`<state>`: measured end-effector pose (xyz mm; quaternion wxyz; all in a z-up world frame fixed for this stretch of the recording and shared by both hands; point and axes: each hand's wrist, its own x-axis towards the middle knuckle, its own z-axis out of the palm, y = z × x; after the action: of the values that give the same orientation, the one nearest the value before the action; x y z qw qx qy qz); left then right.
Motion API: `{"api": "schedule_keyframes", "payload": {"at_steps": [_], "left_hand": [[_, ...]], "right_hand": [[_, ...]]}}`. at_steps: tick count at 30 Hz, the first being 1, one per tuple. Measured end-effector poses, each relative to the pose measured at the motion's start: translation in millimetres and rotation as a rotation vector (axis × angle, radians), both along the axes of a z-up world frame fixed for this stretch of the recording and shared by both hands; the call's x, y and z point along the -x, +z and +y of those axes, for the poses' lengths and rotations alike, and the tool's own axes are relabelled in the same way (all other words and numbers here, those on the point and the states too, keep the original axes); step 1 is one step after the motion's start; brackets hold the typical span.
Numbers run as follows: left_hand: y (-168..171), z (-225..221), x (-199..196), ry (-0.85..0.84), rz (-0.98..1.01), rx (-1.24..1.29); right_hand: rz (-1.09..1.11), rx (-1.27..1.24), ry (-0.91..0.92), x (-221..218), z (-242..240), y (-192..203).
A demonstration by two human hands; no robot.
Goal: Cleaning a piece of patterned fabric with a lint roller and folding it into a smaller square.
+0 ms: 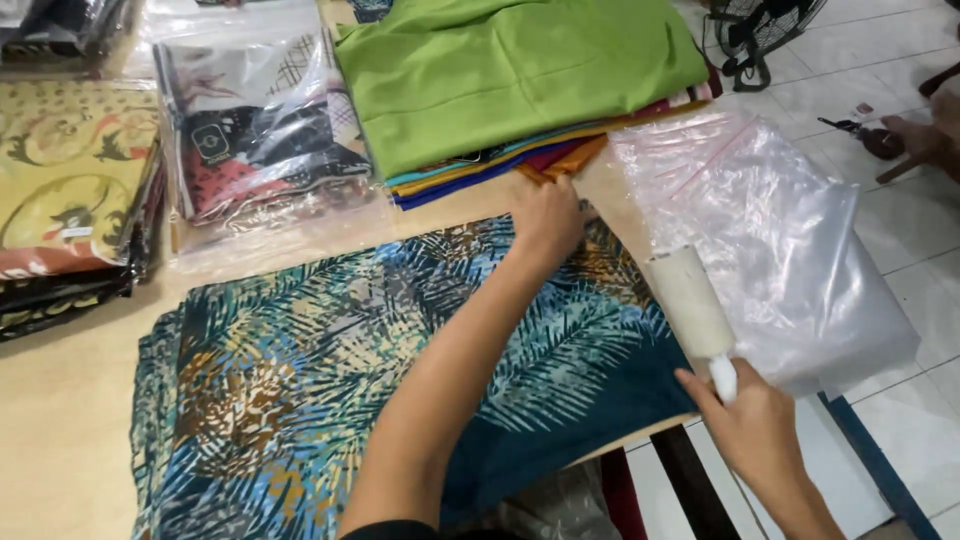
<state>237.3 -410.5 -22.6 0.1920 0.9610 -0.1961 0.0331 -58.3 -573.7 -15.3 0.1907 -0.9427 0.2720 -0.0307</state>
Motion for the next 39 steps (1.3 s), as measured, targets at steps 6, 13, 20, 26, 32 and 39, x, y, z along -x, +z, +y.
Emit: {"api": "schedule_keyframes", "payload": {"at_steps": [6, 13, 20, 26, 32, 39], "left_hand": [[-26, -18, -18, -0.083, -0.045, 0.153], [-10, -1, 6, -0.121, -0.463, 0.131], [55, 156, 144, -0.385, -0.31, 0.028], [53, 298, 173, -0.116, -0.01, -0.35], [41, 352, 178, 0.072, 0.145, -0.307], [44, 352, 176, 0.104, 0.205, -0.328]], "right_hand": [[-0.14, -0.023, 0.042, 4, -13, -15], [-0.096, -0.015, 0.047, 4, -15, -5], [-0.128, -0.235, -0.049, 18, 16, 55], [0.035, -0.132, 0.257, -24, 118, 55], [-0.042, 0.207, 0.653, -66, 213, 35], [0.211, 0.403, 0.472, -102, 139, 27]]}}
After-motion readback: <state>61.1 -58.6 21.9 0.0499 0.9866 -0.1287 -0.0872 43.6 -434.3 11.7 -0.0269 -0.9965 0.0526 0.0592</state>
